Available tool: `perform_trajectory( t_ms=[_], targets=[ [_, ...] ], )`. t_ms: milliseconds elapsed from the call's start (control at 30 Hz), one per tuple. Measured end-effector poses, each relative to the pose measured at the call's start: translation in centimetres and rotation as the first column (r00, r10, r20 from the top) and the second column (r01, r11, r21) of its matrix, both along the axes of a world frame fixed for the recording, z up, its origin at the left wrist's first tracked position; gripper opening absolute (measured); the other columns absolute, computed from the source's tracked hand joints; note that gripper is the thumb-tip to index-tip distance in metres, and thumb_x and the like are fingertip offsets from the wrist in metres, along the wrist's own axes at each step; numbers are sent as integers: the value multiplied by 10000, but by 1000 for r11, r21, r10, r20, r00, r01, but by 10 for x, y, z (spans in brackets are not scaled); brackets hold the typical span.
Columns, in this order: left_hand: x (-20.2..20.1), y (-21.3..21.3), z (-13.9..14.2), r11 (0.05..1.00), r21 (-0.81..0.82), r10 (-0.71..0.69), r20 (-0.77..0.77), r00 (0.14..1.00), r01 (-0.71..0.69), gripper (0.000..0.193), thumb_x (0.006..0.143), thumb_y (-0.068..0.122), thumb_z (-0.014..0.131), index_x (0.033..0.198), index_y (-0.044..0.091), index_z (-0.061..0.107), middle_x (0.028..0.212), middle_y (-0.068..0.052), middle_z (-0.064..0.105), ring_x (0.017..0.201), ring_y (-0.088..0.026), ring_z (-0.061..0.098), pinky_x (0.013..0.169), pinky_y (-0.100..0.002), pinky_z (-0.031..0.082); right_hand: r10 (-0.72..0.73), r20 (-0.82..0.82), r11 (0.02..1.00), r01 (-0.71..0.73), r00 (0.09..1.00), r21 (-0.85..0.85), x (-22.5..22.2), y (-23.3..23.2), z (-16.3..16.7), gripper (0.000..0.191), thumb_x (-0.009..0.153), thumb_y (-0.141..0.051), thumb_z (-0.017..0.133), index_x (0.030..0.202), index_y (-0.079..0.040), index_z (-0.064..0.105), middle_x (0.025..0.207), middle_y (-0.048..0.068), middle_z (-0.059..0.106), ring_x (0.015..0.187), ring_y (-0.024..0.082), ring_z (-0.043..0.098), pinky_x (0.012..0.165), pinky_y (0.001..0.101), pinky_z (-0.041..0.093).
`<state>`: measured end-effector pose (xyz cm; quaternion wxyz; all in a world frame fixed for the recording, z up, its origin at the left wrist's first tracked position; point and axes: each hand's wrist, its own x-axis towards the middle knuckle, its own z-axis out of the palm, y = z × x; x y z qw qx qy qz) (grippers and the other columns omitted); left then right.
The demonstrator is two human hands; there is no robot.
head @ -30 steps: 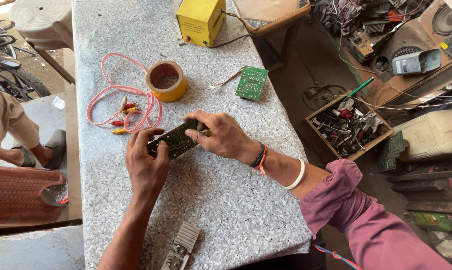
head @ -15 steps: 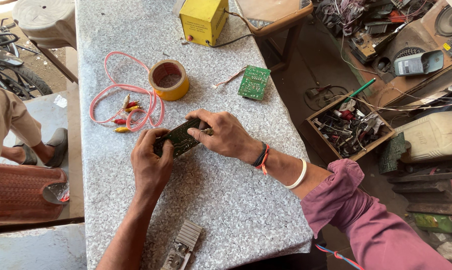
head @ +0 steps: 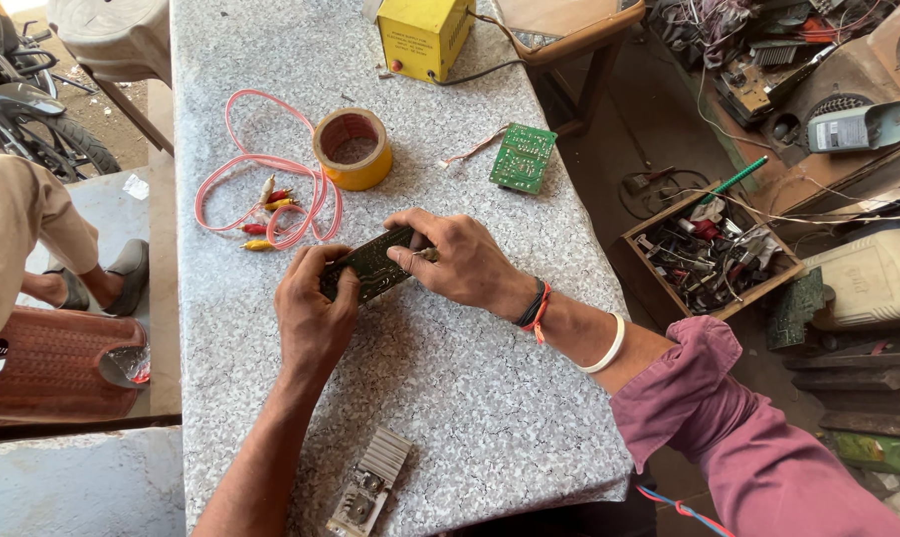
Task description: The person uses a small metal tool to scrape and clean the surface of a green circuit board on a workbench. They flip the board over and continue scraping different areas. The person also briefly handles a small metal component with a heat sink before returning to the circuit board.
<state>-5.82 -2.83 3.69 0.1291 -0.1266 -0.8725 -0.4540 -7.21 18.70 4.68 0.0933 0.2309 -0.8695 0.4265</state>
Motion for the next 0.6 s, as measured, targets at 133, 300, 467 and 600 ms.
perform_trajectory(
  t_ms=[133,300,467,600],
  targets=[
    [0,-1,0,1000,-6,6,-3,1000,-6,182,910,62,666,1078,-4,689,991,-115,692,883,-218,709,795,-359,561,-10,6,1000,10,1000,14,1,0,0,342,961,-251,709,1243,-66,657,805,108,764,667,209,759,592,354,580],
    [1,-1,0,1000,2,4,1,1000,-4,186,908,66,669,1079,-4,687,994,-116,692,886,-221,711,796,-359,562,1,-7,1000,-1,1000,3,0,0,1,344,957,-249,712,1243,-66,655,801,106,759,664,210,758,592,355,580],
    [1,0,0,1000,-16,8,-6,1000,-8,187,907,64,671,1080,-5,688,991,-121,692,884,-226,711,797,-365,559,-11,0,1000,11,1000,6,0,0,0,334,955,-247,720,1230,-68,660,780,98,757,660,202,757,596,349,584],
    [1,0,0,1000,-15,6,2,1000,-6,181,912,60,664,1080,-2,692,990,-120,694,881,-222,714,792,-364,562,1,8,1000,-1,1000,-1,0,1,0,328,958,-238,715,1234,-71,654,778,82,761,643,185,758,574,334,587]
  ],
)
